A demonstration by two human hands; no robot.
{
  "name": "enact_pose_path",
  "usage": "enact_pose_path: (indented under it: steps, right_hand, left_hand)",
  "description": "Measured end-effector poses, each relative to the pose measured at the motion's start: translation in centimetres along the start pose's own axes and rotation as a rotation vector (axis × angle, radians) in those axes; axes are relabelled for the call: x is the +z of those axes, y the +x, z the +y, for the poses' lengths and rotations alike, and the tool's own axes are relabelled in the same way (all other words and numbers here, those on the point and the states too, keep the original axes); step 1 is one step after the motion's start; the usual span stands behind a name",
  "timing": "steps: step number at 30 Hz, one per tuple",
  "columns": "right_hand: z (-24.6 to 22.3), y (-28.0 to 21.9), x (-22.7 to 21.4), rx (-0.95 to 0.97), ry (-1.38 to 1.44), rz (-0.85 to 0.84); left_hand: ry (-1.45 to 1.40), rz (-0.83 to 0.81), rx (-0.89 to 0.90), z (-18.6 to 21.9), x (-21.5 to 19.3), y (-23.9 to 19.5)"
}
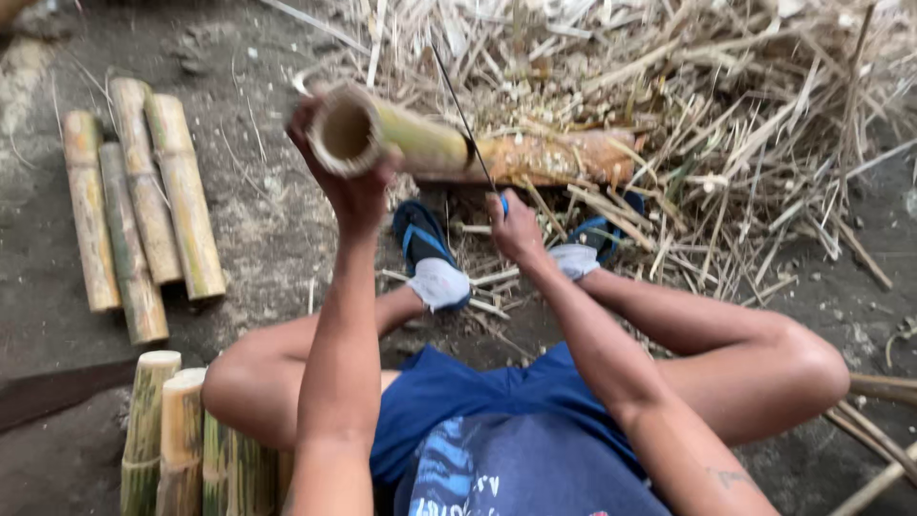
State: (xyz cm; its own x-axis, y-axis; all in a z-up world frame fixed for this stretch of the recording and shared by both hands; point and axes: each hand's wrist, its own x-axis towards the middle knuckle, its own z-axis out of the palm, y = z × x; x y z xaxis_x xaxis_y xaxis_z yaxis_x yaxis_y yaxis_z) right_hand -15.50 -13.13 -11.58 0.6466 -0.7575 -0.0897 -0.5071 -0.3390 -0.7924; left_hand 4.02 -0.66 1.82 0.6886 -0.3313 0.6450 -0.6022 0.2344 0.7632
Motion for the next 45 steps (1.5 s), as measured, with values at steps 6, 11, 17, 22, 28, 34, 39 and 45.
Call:
enact_pose_path:
  steps: [6, 11, 17, 22, 28, 34, 39, 45]
  right_hand:
    - [4.2, -1.1, 1.5, -0.131, 0.040, -0.090]
    - [12.5, 2.8, 4.3, 0.144, -0.067, -0.018]
    - [12.3, 2.3, 4.2, 0.238, -0.020, -0.139]
    - [3.8, -1.0, 5.9, -0.084, 0.120, -0.012]
    - [4.9, 2.7, 5.2, 0.270, 0.048, -0.019]
    - [10.4, -1.2, 9.7, 0.014, 0.007, 0.073]
    - [15.6, 0.3, 8.3, 0.305, 0.087, -0.021]
    - [18.3, -2.3, 4.5, 0.329, 0.046, -0.084]
  left_hand:
    - [-0.237, -0.139, 0.007, -0.6, -0.5, 0.0]
    - [-0.198, -0.110, 0.026, -0.8, 0.4, 1.1]
    - [-0.122, 0.138, 0.037, -0.4, 2.9, 0.0]
    - [-0.073, 0.329, 0.019, 0.5, 4.7, -1.3]
    - [-0.108, 0.375, -0.013, 0.6, 3.4, -0.2]
    - [-0.154, 0.397, -0.059, 0.5, 3.8, -1.0]
    - [-0.102, 0.256, -0.063, -2.8, 1.5, -0.6]
    - [-0.076, 0.261, -0.250, -8.0, 4.2, -3.8]
